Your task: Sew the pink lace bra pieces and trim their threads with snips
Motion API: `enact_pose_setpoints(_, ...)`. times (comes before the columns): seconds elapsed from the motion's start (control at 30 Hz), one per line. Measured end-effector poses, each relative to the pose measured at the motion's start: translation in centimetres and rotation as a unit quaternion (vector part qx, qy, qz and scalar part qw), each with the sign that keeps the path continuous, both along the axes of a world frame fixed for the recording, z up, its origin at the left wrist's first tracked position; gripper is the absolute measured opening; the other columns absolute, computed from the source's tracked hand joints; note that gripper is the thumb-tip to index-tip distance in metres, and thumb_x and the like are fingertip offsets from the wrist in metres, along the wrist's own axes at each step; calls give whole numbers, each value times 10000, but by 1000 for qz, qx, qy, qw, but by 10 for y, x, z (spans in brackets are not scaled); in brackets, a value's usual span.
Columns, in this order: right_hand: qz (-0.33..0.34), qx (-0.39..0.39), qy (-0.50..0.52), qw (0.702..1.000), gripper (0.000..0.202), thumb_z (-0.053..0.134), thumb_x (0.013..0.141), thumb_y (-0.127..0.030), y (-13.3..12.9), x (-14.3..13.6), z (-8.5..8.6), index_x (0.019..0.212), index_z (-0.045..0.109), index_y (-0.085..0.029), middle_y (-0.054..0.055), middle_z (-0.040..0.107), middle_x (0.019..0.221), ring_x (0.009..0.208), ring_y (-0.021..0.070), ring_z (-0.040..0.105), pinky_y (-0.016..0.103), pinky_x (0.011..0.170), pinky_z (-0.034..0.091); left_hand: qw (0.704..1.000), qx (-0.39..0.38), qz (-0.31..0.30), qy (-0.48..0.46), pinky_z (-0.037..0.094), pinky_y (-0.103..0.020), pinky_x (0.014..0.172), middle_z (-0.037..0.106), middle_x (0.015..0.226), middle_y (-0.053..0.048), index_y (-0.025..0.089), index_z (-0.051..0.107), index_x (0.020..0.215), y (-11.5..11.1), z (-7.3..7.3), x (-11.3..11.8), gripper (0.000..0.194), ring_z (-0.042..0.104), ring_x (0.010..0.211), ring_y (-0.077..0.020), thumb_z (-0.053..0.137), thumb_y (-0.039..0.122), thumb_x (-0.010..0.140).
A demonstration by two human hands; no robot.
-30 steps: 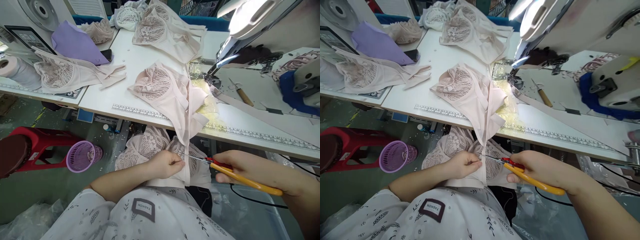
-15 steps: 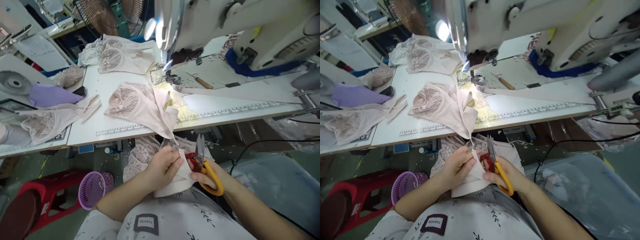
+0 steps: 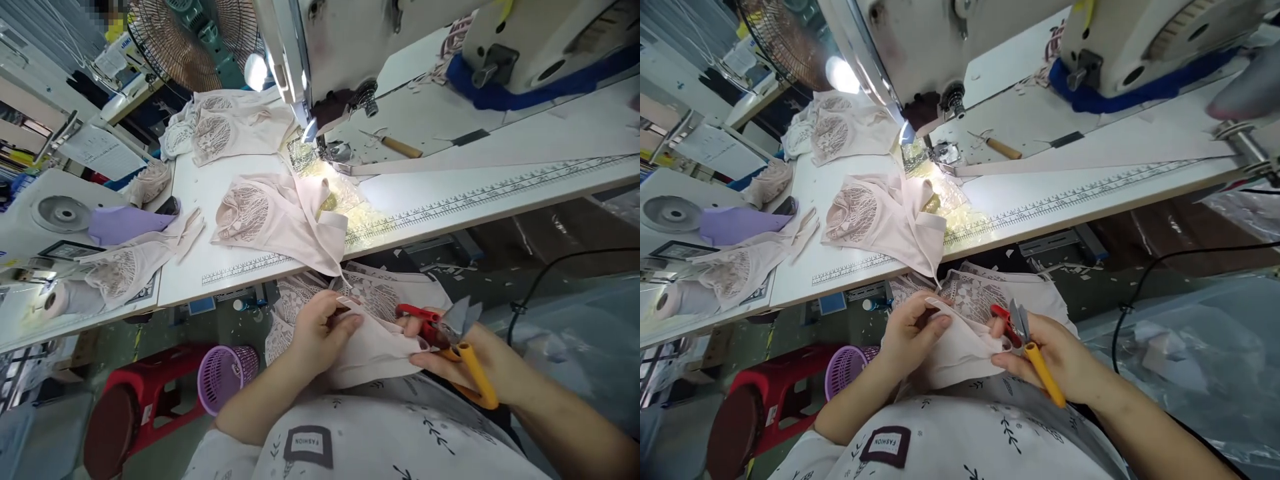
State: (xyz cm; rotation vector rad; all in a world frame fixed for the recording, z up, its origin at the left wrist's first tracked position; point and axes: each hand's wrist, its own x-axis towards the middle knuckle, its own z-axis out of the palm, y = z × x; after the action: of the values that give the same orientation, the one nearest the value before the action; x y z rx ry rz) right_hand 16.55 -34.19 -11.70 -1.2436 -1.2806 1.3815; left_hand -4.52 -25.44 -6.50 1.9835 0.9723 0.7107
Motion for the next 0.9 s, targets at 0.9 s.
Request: enact_pose_setpoints(0.9,12,-77,105,991,422,742,665,-502,6,11,1,900,531,-224,-14,515,751,653,154,511,270,591,457,982,-173,54,-58,457,-204,559,587,725,6,189,542,959,-7,3,20,237,547,625,-101,627,351,808)
